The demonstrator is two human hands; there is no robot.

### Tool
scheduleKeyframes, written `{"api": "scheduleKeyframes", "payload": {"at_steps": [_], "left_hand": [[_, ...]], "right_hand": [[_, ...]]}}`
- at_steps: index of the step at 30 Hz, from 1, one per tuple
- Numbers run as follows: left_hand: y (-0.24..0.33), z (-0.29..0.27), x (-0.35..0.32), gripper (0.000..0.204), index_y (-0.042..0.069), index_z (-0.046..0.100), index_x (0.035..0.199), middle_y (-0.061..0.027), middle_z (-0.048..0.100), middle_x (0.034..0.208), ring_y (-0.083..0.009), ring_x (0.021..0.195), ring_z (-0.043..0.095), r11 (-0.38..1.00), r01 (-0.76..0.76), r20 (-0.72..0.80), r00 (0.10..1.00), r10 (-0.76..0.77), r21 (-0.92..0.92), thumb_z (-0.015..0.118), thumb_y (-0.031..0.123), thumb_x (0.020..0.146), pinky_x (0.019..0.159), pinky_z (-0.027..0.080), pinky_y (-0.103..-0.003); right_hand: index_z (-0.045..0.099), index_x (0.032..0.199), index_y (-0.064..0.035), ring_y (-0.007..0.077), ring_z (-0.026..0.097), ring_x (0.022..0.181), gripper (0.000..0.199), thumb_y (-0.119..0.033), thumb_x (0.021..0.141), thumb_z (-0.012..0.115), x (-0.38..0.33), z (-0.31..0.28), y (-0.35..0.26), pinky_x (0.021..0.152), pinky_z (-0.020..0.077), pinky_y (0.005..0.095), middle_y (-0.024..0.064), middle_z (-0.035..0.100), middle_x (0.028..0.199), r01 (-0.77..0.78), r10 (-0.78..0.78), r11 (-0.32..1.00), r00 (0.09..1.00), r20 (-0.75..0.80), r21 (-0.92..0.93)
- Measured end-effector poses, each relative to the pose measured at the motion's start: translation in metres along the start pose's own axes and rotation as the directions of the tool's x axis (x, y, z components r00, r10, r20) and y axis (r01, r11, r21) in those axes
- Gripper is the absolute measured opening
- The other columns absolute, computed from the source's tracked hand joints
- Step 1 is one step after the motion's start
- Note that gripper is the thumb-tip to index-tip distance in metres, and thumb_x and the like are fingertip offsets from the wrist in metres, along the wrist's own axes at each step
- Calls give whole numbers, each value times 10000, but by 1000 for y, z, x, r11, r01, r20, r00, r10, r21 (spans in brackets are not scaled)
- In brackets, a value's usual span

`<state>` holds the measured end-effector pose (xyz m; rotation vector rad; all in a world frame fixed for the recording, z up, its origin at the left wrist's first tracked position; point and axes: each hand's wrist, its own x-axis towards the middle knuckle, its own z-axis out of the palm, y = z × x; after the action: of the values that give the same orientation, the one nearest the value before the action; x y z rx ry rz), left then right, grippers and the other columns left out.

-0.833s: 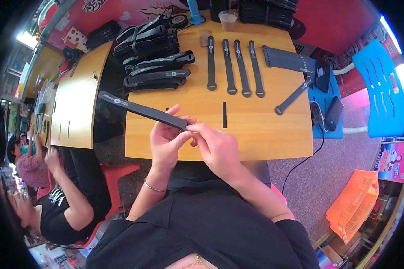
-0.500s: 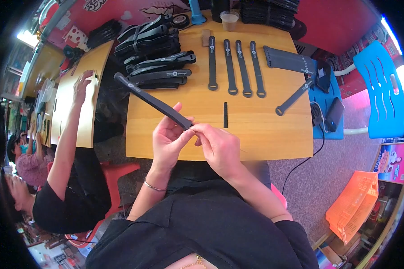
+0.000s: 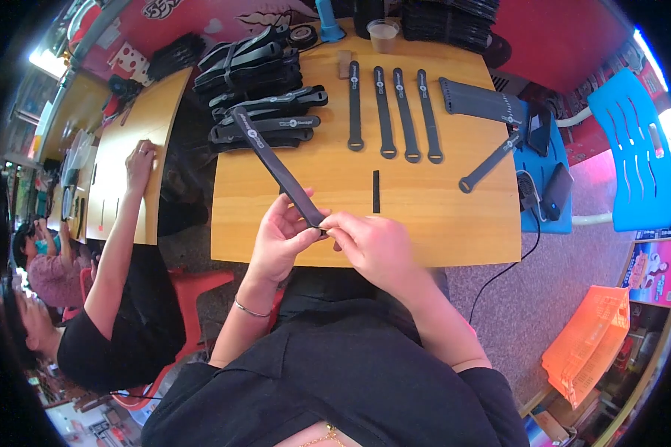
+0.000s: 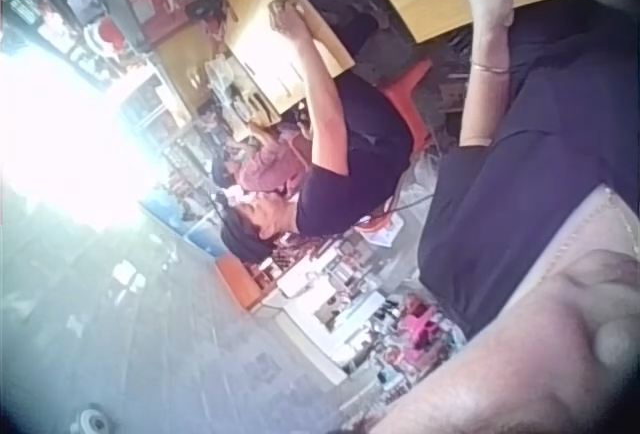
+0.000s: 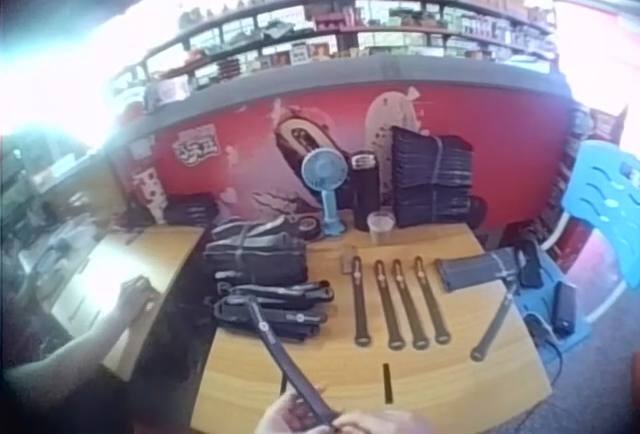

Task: Inspecting and preparing velcro storage straps at a workbench.

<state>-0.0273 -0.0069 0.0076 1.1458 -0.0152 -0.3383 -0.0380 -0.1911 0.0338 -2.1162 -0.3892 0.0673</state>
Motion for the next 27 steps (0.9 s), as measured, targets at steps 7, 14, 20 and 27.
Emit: {"api": "scheduleKeyframes", "payload": {"at_steps": [7,14,20,27], "left_hand": [[-16,8,-3,219,44,462,888,-116,620,1008,-207,985,642,987,-4,39,999,10,-161,640,-68,828,852,534,-318],[-18,8,-3,107,39,509,868,-111,615,1025,-177,965,611,992,3,45,999,3,-125,597,-21,872,853,518,-309],[-14,14,-4,102,18,537,862,-48,581,1015,-92,916,568,980,-199,61,978,197,19,636,0,877,817,458,-238],[-12,21,-5,100,-2,537,867,-36,524,1006,-87,902,554,961,-251,7,968,252,119,636,-18,868,785,454,-219]], "right_hand": [[675,973,-55,45,527,660,298,-34,701,796,-2,11,14,517,327,179,11,615,877,97,-36,925,985,-168,368],[694,944,-48,-4,363,600,259,28,710,778,-3,22,28,503,262,167,-18,546,957,87,15,794,987,-163,601],[699,952,-27,33,476,693,192,61,782,700,-3,23,32,612,374,162,17,569,993,70,28,637,993,-114,768],[697,975,-18,155,596,1016,153,44,852,630,-4,35,30,872,476,252,73,612,1099,96,59,549,986,-153,830]]}}
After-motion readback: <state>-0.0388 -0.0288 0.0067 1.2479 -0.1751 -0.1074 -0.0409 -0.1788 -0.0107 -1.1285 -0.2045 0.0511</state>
